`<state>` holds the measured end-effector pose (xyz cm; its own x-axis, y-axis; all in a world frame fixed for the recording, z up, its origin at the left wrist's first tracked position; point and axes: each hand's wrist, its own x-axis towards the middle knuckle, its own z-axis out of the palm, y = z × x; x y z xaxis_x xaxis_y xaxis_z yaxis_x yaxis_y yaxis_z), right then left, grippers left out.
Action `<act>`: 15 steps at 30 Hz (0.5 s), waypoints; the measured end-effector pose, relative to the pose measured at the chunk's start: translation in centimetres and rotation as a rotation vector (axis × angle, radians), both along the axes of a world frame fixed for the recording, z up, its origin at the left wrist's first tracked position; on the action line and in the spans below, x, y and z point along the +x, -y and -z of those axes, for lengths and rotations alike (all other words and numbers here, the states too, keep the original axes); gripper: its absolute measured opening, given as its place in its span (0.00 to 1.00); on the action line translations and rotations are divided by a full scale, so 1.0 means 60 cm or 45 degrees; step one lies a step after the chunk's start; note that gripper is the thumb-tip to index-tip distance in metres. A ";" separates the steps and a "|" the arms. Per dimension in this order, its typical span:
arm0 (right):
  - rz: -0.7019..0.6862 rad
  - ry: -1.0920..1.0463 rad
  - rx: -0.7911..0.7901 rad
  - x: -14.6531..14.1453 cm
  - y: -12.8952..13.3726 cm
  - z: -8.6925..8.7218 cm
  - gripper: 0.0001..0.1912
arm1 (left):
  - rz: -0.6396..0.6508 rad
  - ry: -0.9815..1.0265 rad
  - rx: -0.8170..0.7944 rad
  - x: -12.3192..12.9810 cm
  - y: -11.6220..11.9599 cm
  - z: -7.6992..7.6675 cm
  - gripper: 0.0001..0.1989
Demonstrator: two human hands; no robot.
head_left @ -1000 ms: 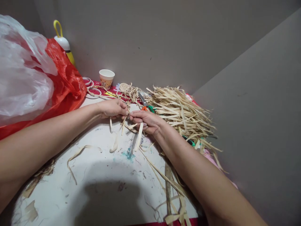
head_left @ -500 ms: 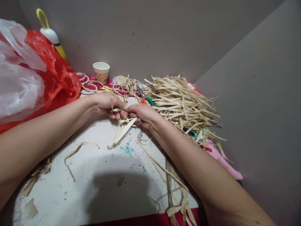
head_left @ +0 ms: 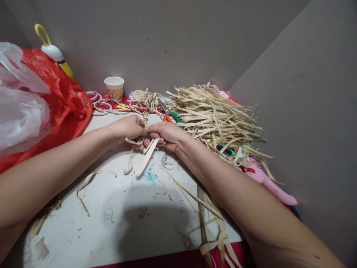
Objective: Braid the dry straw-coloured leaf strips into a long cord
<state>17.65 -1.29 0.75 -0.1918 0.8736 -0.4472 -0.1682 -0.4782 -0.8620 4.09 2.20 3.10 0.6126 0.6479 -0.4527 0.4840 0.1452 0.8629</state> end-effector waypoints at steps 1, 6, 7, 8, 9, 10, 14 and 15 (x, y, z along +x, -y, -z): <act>0.015 0.033 0.015 -0.002 0.001 0.000 0.14 | -0.006 -0.026 0.056 0.002 0.003 0.001 0.09; 0.098 0.105 0.063 -0.007 0.004 -0.002 0.16 | 0.037 -0.066 0.112 0.000 0.006 -0.010 0.06; 0.094 0.090 0.070 -0.005 0.004 -0.002 0.16 | 0.086 -0.054 0.072 -0.003 0.001 -0.015 0.05; 0.087 0.074 0.074 -0.002 0.003 -0.002 0.16 | 0.134 -0.051 0.034 -0.008 -0.006 -0.021 0.04; 0.080 0.056 0.076 0.000 0.001 -0.001 0.15 | 0.159 -0.059 0.020 -0.013 -0.015 -0.027 0.04; 0.070 0.038 0.077 0.003 0.000 0.000 0.14 | 0.147 -0.078 0.042 -0.017 -0.024 -0.031 0.05; 0.034 -0.042 0.093 0.012 -0.004 0.005 0.07 | -0.218 -0.069 0.319 -0.025 -0.045 -0.032 0.05; 0.023 -0.058 0.101 0.014 -0.005 0.006 0.06 | -0.270 -0.018 0.327 -0.024 -0.044 -0.028 0.05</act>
